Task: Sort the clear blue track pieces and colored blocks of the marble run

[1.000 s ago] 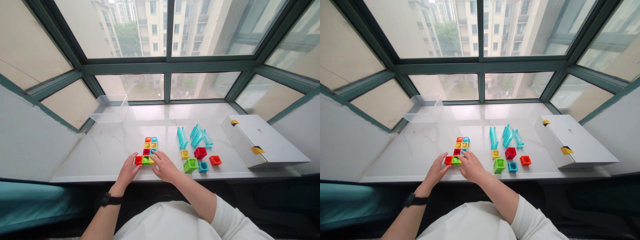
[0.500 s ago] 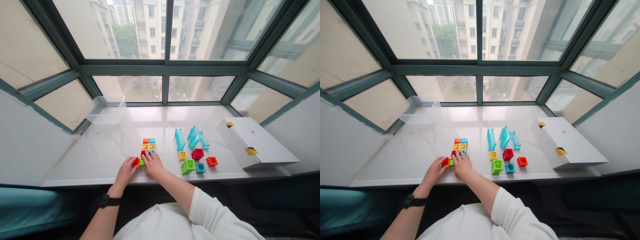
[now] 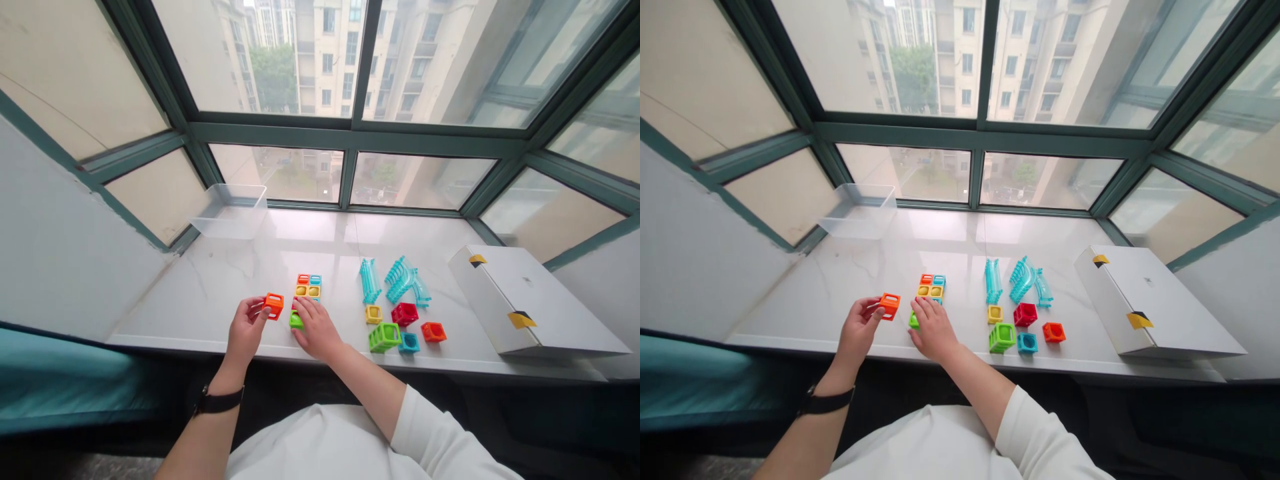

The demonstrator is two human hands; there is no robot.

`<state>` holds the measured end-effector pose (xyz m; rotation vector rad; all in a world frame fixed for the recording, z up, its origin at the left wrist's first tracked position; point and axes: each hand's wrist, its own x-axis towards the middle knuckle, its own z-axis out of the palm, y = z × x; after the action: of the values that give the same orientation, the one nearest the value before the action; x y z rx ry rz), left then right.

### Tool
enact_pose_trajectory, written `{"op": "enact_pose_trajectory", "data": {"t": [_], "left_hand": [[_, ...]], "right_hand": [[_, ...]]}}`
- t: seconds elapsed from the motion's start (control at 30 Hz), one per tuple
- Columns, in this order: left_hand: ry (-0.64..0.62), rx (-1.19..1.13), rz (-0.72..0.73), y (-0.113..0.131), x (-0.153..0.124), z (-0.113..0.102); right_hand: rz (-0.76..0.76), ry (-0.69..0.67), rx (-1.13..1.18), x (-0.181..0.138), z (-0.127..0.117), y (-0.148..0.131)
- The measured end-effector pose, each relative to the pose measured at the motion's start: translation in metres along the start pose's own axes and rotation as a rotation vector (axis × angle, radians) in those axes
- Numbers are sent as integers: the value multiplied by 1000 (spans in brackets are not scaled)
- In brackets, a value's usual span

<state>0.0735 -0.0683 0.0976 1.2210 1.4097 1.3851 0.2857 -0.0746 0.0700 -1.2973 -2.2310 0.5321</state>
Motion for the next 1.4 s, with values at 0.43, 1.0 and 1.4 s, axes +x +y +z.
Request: {"op": "enact_pose_trajectory", "data": {"t": [0.43, 1.0, 1.4], "left_hand": [[-323, -734, -316, 55, -20, 102], [-580, -728, -554, 80, -56, 154], [-819, -770, -593, 87, -62, 144]], "right_hand": [[4, 465, 353, -43, -101, -26], [-55, 463, 192, -87, -166, -21], [5, 509, 312, -92, -160, -10]]}}
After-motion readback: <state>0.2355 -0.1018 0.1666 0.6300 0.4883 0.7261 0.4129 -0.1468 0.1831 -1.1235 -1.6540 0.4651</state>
